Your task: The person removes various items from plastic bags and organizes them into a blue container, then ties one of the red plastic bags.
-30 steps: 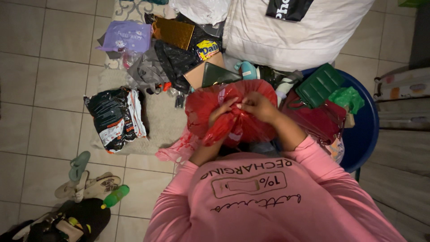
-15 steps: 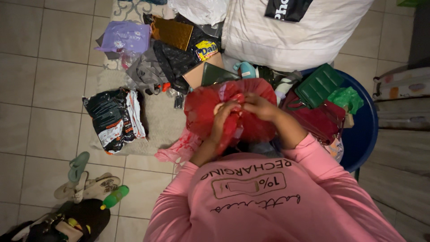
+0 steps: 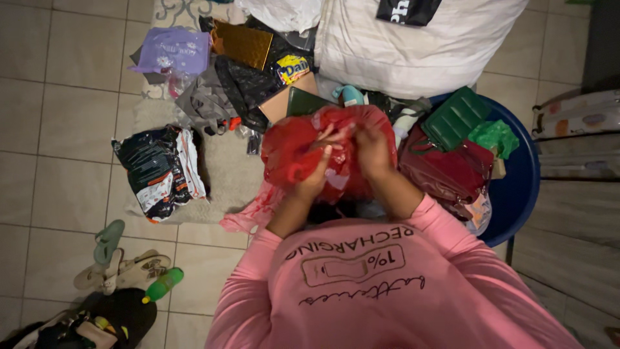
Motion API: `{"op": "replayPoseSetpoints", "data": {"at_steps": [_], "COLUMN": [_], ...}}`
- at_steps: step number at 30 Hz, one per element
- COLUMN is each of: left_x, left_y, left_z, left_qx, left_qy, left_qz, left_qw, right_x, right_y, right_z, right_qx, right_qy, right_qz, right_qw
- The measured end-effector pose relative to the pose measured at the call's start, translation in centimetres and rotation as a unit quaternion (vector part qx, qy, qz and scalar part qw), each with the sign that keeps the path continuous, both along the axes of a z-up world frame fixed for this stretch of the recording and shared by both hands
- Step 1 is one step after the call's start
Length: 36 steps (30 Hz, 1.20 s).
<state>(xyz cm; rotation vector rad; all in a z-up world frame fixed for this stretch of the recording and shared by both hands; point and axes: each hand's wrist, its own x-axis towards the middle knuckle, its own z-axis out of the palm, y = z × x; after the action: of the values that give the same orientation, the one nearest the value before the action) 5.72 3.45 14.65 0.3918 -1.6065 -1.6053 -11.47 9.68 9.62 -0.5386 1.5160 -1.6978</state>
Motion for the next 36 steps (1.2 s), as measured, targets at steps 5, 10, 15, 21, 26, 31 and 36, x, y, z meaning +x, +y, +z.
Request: {"op": "replayPoseSetpoints", "data": {"at_steps": [5,10,15,21,26,31,36], "left_x": [0.9,-0.6,-3.9,-2.3,-0.5,0.6,1.2], "left_y": [1.1,2.1,2.6,2.0,1.9,2.7,3.2], "left_z": [-3.8,-5.7,-7.9,-2.4,-0.5,-0.5,-3.6], "left_qx": [-0.206,0.117,0.313,0.13,0.044,0.037,0.195], "left_qy": [-0.112,0.018,0.08,-0.035,-0.173,-0.231,-0.112], "left_qz": [0.12,0.018,-0.023,-0.028,-0.064,-0.079,-0.136], "left_qw": [0.965,0.993,0.946,0.99,0.982,0.969,0.965], "right_x": [-0.6,-1.0,-4.7,-11.8,-12.8,-11.0,-11.5], "right_y": [-1.3,-3.9,-7.3,-9.3,-9.3,-10.1,-10.1], "right_z": [4.1,6.4,0.7,-9.5,-11.7,-12.7,-12.5], "right_qx": [-0.161,-0.054,0.018,0.143,0.285,0.235,0.296], "right_qy": [-0.101,-0.144,-0.103,0.085,0.165,0.185,0.209], "right_qz": [-0.008,-0.078,-0.187,-0.327,-0.332,-0.374,-0.349], "right_qw": [0.982,0.985,0.977,0.93,0.884,0.878,0.864]}}
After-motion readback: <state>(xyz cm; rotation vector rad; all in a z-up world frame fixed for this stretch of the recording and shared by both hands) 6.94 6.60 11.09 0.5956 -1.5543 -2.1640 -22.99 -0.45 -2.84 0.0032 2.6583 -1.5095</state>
